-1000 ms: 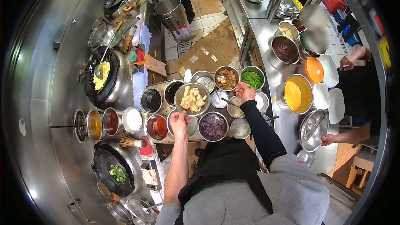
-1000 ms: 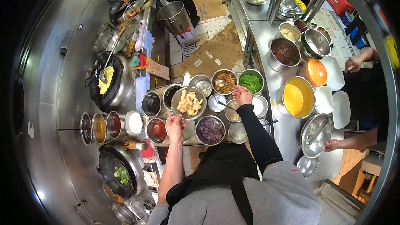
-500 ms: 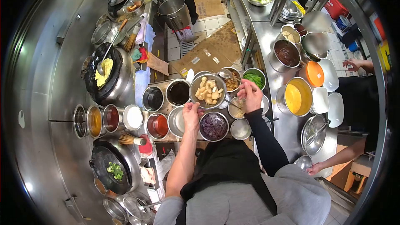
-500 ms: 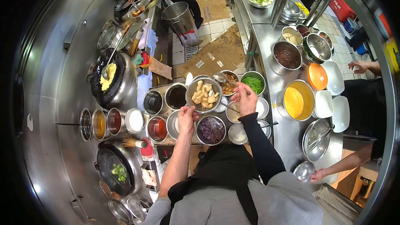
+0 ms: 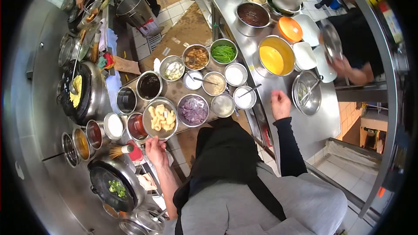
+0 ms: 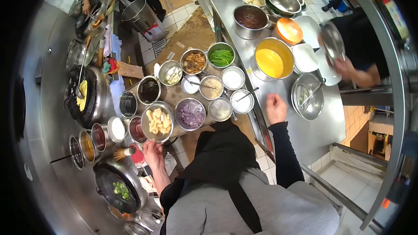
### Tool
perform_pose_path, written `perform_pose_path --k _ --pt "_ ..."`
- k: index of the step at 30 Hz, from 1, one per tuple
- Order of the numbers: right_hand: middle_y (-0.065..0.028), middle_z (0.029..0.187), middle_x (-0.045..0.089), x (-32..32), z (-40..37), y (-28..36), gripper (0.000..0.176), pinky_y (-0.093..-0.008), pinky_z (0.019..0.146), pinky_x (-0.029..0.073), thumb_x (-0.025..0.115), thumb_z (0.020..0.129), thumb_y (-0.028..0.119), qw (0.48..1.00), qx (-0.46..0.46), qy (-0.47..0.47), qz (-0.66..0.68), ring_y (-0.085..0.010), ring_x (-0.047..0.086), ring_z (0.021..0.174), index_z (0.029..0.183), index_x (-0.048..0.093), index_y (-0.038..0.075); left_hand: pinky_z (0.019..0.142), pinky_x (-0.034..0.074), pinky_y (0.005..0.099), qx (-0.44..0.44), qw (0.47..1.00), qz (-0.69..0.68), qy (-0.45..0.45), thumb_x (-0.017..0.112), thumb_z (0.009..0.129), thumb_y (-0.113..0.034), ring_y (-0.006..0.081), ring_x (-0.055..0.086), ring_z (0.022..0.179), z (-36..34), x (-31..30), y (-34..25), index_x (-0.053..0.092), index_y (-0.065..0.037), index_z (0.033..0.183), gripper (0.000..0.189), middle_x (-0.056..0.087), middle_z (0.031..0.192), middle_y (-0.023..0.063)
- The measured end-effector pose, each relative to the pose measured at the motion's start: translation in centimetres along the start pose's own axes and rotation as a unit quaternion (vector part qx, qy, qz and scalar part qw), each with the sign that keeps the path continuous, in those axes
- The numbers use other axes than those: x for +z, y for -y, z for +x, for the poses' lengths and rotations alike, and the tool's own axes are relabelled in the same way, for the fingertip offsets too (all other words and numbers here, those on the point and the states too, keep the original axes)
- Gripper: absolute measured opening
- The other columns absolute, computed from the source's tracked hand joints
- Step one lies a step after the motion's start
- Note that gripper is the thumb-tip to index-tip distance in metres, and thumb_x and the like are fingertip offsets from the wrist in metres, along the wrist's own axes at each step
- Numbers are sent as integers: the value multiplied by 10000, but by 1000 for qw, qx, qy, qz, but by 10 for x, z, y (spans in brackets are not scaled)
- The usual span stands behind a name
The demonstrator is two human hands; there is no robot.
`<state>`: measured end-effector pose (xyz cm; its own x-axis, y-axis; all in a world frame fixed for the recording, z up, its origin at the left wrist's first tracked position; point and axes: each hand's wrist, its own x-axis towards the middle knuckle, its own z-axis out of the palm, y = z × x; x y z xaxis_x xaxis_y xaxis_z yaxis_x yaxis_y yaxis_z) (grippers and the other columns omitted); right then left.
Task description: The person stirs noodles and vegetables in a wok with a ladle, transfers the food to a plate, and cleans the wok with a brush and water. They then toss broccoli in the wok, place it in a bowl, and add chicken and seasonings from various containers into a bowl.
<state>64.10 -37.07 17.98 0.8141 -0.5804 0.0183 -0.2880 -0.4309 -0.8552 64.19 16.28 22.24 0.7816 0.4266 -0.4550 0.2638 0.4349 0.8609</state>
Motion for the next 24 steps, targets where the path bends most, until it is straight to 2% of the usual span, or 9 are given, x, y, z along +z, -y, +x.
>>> perform_pose_path --k 2,6,8,10,12,13,14,16,24 --pt "-28 762 656 1 -10 -34 205 -315 641 517 708 928 159 992 108 46 -45 -129 611 673 1065 706 7 499 470 229 -9 1000 -11 -7 686 972 -58 167 706 651 -19 -6 2 573 -84 955 117 677 806 42" --pt "-29 825 593 46 18 -23 687 -249 411 320 783 894 102 905 258 114 318 -68 451 522 1478 434 5 497 466 231 -23 999 -25 23 674 979 -52 165 707 658 -39 -16 18 569 -80 954 112 679 788 51" --pt "17 733 553 70 31 -33 421 -241 395 287 757 930 138 894 233 187 333 -44 417 514 1306 598 38 498 465 236 -32 999 -23 26 672 979 -49 161 699 651 -51 -14 24 571 -81 950 110 677 778 52" --pt "-35 702 598 83 29 -28 198 -314 451 414 700 958 152 913 226 234 247 -154 532 528 1109 683 26 498 466 238 -39 999 -17 29 673 978 -49 157 691 641 -62 -12 28 573 -83 946 111 677 779 52" --pt "-105 770 652 77 5 -20 158 -376 582 493 655 966 143 974 -116 187 57 -269 617 642 1040 698 10 497 466 239 -37 999 -12 30 678 977 -49 155 679 624 -74 -15 34 572 -78 951 113 673 774 54" --pt "-140 804 680 70 -8 -8 159 -406 648 533 632 970 139 945 -286 151 -45 -326 659 699 1006 706 3 497 467 240 -33 999 -10 32 679 977 -50 156 678 622 -81 -17 37 571 -76 953 113 672 772 55" --pt "-204 929 704 43 -27 36 173 -453 830 531 597 965 109 955 -240 163 -64 -421 665 894 1009 707 -16 496 467 241 -29 999 -9 33 679 977 -50 156 677 619 -86 -19 39 571 -74 954 113 671 771 56" --pt "-204 951 711 14 -58 71 170 -449 805 534 598 969 108 983 -168 59 -35 -399 676 879 983 716 -14 494 468 241 -29 999 3 30 680 979 -55 157 673 611 -94 -32 46 567 -71 953 117 667 769 56" --pt "-196 941 730 39 -69 19 157 -436 770 550 622 958 109 991 -120 52 22 -397 698 857 995 720 -8 498 475 228 -47 998 39 25 679 982 -65 141 674 628 -118 -36 58 556 -73 972 123 664 766 51"
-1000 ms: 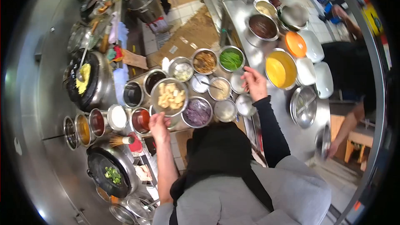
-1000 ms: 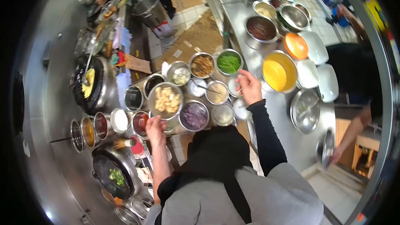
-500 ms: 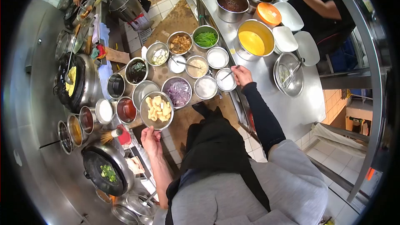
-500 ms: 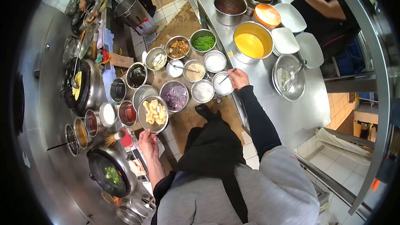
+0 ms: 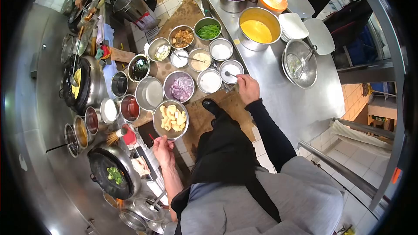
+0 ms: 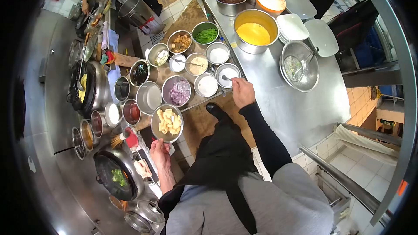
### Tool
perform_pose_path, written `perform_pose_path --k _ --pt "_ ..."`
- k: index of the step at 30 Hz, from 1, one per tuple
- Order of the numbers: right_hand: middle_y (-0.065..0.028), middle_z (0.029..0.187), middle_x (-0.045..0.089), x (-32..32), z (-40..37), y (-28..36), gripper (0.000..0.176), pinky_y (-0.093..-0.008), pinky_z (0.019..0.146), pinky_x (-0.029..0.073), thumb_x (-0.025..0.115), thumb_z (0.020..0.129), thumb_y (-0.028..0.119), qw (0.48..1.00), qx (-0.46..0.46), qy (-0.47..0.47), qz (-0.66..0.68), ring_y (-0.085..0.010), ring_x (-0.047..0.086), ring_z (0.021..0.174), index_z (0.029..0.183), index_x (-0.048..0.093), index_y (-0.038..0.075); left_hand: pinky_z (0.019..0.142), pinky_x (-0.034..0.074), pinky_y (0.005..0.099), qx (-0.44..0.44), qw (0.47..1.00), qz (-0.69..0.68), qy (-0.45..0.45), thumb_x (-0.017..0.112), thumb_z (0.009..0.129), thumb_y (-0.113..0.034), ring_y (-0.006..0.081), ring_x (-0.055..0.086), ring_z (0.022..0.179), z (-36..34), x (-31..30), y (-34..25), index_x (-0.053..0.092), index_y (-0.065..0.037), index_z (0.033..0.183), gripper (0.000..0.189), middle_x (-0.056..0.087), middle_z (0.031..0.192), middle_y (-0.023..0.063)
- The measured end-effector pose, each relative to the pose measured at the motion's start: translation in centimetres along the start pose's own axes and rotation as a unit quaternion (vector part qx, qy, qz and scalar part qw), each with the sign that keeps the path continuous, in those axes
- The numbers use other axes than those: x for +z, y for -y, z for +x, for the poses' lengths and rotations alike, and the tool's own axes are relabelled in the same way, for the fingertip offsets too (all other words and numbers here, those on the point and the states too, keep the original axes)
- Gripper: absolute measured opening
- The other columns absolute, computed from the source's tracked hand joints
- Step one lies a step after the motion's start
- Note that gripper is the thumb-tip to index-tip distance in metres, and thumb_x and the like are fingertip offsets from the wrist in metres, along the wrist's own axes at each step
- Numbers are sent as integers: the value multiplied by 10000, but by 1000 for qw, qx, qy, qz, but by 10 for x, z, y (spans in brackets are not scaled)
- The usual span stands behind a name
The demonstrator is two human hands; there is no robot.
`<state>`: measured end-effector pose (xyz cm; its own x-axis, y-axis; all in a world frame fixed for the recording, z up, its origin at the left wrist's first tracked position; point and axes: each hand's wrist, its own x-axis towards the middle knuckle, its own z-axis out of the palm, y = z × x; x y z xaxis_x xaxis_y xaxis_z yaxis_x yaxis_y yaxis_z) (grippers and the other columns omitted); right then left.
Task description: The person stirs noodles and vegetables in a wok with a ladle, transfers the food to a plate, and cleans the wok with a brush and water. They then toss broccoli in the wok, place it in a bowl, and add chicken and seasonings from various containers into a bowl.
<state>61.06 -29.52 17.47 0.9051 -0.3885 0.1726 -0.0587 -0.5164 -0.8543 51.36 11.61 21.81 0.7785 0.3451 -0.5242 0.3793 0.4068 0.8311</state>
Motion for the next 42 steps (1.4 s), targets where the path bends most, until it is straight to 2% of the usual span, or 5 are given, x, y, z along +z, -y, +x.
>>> perform_pose_path --k 10,13,16,39,42 --pt "-205 946 735 28 6 -29 185 -452 783 558 612 948 144 1000 12 2 7 -403 703 863 1000 729 10 490 485 224 1 1000 13 11 676 978 -56 143 664 607 -11 15 -8 566 -76 954 114 699 763 76" --pt "-138 887 748 29 4 -41 233 -324 729 555 624 993 174 993 107 16 48 -203 722 781 1081 728 -15 489 487 224 8 1000 14 20 679 975 -60 140 658 601 -10 15 -6 568 -76 952 114 695 756 72" --pt "-99 867 740 24 2 -46 241 -284 727 551 618 1017 171 967 197 -4 163 -139 696 779 1100 728 -26 490 487 222 6 1000 23 15 681 974 -65 134 651 595 -9 19 -7 569 -77 957 115 689 749 64" --pt "-81 861 711 -68 -15 3 224 -268 738 544 606 1037 130 879 271 -16 392 -122 654 767 1119 702 -55 493 497 233 14 985 135 103 712 938 -98 109 619 606 24 135 35 552 -67 943 163 624 791 34" --pt "-71 873 717 -67 -3 29 236 -264 749 536 607 1041 146 969 144 -65 190 -112 649 777 1132 703 -48 499 497 230 16 982 134 129 699 949 -88 104 607 599 22 161 37 564 -67 953 137 623 799 21"
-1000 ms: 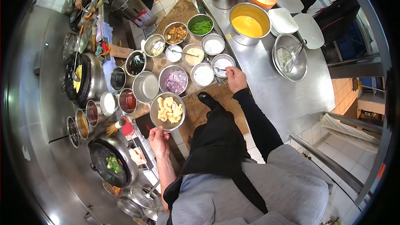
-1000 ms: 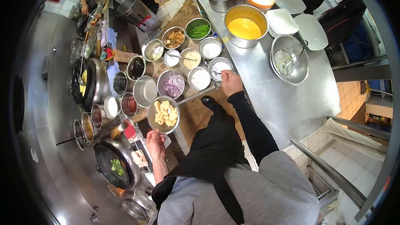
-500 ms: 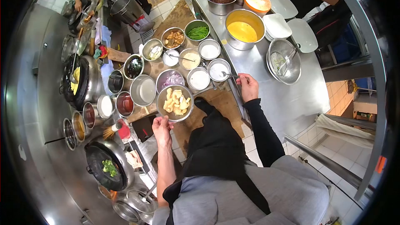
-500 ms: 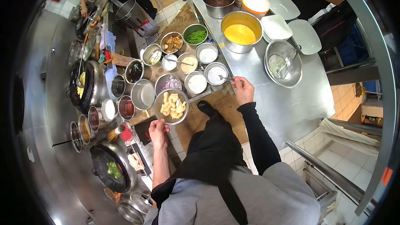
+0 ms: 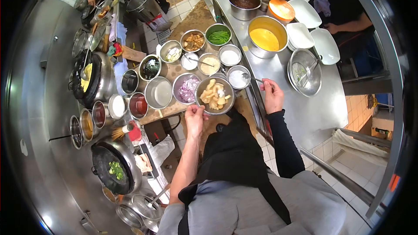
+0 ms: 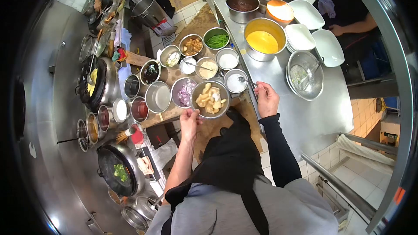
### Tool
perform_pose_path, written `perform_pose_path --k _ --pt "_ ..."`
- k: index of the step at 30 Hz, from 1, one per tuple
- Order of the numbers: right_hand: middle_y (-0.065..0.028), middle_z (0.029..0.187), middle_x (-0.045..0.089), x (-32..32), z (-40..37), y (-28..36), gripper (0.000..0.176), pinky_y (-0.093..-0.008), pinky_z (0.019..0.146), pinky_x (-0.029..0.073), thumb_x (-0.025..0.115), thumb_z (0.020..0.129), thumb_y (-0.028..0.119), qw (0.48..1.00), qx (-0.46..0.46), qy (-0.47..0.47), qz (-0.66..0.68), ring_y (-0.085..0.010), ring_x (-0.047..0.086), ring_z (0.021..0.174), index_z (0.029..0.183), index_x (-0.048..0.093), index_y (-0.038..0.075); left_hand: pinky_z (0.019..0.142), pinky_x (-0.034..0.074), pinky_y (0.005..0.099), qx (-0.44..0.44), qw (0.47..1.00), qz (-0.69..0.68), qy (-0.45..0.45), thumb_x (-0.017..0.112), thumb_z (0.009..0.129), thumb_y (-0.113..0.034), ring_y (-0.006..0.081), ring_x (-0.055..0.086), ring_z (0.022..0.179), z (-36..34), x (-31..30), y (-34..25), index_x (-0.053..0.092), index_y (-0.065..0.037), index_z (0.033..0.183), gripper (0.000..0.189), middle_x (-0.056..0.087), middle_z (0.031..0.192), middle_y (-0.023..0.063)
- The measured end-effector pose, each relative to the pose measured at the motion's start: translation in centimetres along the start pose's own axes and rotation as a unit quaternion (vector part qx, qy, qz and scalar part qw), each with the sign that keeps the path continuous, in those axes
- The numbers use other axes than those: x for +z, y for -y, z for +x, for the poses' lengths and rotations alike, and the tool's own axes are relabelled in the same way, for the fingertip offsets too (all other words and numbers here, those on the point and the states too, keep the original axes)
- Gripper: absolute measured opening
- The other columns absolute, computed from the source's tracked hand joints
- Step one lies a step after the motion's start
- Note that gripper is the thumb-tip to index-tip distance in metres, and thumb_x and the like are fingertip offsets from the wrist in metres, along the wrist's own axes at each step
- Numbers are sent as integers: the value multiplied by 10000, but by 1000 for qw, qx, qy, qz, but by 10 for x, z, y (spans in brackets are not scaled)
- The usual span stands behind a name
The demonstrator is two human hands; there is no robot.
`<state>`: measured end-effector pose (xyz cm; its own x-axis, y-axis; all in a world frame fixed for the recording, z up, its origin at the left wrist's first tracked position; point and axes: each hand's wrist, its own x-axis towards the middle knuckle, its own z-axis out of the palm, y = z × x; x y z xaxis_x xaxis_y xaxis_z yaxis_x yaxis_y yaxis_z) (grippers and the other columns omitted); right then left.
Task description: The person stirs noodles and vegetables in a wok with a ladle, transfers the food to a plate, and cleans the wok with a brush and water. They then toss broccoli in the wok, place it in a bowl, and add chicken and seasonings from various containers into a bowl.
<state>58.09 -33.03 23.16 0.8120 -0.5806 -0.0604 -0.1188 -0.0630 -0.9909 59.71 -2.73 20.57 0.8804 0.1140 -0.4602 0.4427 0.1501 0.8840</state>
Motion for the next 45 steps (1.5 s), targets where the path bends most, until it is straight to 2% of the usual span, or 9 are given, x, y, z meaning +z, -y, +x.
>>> perform_pose_path --k 4,8,13,19,28,35,38,42,45 --pt "-58 849 726 20 34 -16 228 -266 742 534 599 1036 141 999 -37 23 25 -94 652 774 1093 717 -45 506 516 246 -21 1000 -2 -4 679 971 -77 96 604 603 1 6 -10 543 -50 980 139 598 784 21" --pt "-72 789 734 39 41 -64 207 -273 686 534 614 1011 145 993 4 90 -82 -119 676 726 1074 728 -16 530 499 242 -20 999 -9 -37 687 973 -90 126 631 637 -1 -26 -15 551 -42 1002 147 635 805 48" --pt "-164 838 745 62 42 -84 230 -374 712 560 612 985 175 984 -25 103 -144 -293 735 771 1052 727 -13 530 494 235 -25 997 -23 -69 685 971 -77 132 643 621 -11 -58 -23 550 -55 971 137 653 780 55" --pt "-170 848 746 61 45 -87 234 -380 724 561 609 984 179 987 -2 97 -125 -305 737 783 1041 731 -13 524 490 240 -32 994 -26 -99 690 962 -82 123 611 595 -14 -66 -19 548 -65 947 143 646 750 52" --pt "-92 821 744 53 46 -107 236 -284 676 548 640 1005 181 992 101 71 10 -139 684 710 1058 733 -29 530 490 243 -43 996 -18 -81 704 956 -103 111 591 605 -6 -54 -24 557 -55 960 155 633 762 41" --pt "-98 871 733 13 43 -62 219 -261 713 559 612 1022 132 963 204 64 163 -139 688 758 1105 717 -41 532 496 234 -23 997 16 -70 698 961 -106 123 620 630 8 -37 -26 542 -57 964 164 608 778 25" --pt "-87 896 735 8 36 4 226 -268 741 558 611 1028 146 976 121 116 136 -150 701 800 1099 714 -41 524 501 236 -33 999 23 -36 705 956 -99 124 623 615 12 -16 -30 535 -70 970 173 611 804 22" --pt "-128 894 733 38 58 19 231 -316 758 548 584 1035 147 983 -129 54 -115 -206 721 806 1100 709 -35 516 493 238 -23 1000 1 20 697 970 -89 108 619 616 20 6 -24 543 -77 969 154 618 804 16" --pt "-171 915 725 77 95 -38 211 -364 770 553 599 1006 147 987 -92 87 -102 -292 726 837 1081 716 -11 523 494 238 -37 999 -22 24 687 976 -72 103 618 630 16 9 -26 551 -75 952 139 623 795 17"
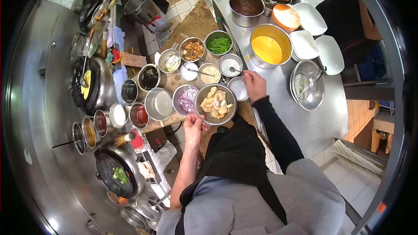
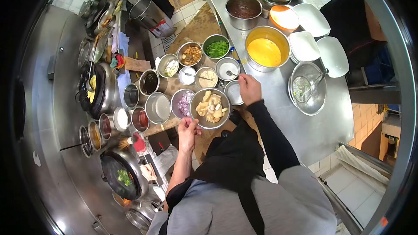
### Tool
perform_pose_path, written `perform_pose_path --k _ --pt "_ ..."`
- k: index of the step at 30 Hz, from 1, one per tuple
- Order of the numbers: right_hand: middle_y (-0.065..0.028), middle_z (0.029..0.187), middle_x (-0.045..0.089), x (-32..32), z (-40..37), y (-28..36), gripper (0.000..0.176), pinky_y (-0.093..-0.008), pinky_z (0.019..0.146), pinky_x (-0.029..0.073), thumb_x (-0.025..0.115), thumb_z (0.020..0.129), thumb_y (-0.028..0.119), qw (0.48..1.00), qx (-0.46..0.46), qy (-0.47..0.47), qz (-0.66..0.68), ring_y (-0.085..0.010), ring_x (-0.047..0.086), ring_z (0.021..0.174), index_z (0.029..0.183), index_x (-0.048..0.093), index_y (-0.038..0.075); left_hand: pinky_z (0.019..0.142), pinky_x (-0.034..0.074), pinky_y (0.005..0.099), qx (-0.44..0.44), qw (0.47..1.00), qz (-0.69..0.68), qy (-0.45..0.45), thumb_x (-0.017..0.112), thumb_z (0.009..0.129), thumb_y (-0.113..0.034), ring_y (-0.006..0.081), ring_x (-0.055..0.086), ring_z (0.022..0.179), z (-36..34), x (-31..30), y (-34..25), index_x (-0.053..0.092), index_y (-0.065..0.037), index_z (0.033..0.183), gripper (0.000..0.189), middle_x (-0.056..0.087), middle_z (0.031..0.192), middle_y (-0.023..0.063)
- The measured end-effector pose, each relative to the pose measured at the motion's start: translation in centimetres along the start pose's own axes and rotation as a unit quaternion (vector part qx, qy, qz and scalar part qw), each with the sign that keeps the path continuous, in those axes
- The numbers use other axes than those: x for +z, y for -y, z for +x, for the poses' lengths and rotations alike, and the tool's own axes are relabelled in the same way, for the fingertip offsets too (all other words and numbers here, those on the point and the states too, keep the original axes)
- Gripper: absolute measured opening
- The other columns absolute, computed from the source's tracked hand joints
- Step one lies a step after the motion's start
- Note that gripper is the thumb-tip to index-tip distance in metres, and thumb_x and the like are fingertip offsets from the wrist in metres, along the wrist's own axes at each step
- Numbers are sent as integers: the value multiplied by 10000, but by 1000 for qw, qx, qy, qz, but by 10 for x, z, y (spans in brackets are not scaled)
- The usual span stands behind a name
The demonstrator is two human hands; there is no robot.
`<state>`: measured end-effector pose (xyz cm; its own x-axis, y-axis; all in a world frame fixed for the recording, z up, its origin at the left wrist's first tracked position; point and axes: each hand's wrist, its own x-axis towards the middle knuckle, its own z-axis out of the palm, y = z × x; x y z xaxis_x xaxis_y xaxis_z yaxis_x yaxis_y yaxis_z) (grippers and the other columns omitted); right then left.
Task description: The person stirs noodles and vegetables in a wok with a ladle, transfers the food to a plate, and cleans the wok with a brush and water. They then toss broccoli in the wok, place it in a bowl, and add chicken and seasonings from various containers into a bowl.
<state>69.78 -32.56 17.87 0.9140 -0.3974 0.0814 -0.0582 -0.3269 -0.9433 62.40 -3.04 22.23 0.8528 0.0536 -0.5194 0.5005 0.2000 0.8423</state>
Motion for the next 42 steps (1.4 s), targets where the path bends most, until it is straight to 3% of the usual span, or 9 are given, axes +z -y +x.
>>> perform_pose_path --k 6,9,15,16,20,23,33,42 --pt "-206 995 729 51 31 -41 221 -453 825 547 585 974 161 993 -73 38 -79 -401 692 933 1049 721 4 530 495 245 -3 998 18 -54 676 975 -57 111 619 631 -20 -35 -13 558 -54 972 118 632 795 32" --pt "-211 1019 730 56 27 -42 231 -448 833 547 584 971 169 994 -65 42 -73 -398 691 948 1049 724 2 522 492 248 1 997 11 -81 669 972 -47 120 615 614 -26 -53 -17 558 -51 960 111 632 765 42" --pt "-187 898 747 54 24 -61 255 -384 746 567 606 961 190 992 119 18 23 -301 727 767 1074 736 2 511 473 238 -6 993 -2 -120 682 966 -88 112 585 572 -26 -66 -17 566 -55 958 121 639 739 46" --pt "-152 818 746 54 23 -63 254 -328 672 574 608 977 184 990 129 -7 51 -208 709 667 1067 741 -13 513 471 236 0 993 -2 -120 685 965 -95 113 584 569 -24 -66 -16 566 -55 959 127 637 734 44" --pt "-124 846 738 36 25 -69 246 -265 635 582 583 1003 140 934 274 -39 224 -156 686 662 1085 721 -46 521 473 236 7 992 3 -124 690 964 -109 116 586 573 -14 -64 -19 562 -53 963 139 631 728 39" --pt "-125 859 736 22 23 -70 239 -269 631 583 582 997 124 907 303 -56 288 -157 674 645 1109 718 -36 525 483 242 14 991 -2 -129 688 965 -105 117 594 590 -4 -61 -20 558 -49 967 142 621 742 36" --pt "-99 831 722 -14 10 -22 227 -252 658 538 616 1029 152 939 189 -51 281 -112 638 675 1109 717 -36 518 496 241 42 994 18 -102 681 971 -103 128 618 641 24 -32 -27 536 -37 965 160 607 802 44" --pt "-97 834 723 -14 9 -40 216 -253 655 534 623 1027 147 946 197 -57 251 -111 636 669 1102 713 -34 501 490 236 38 994 7 -106 670 967 -65 129 625 599 25 -36 -20 525 -49 956 146 597 790 36"
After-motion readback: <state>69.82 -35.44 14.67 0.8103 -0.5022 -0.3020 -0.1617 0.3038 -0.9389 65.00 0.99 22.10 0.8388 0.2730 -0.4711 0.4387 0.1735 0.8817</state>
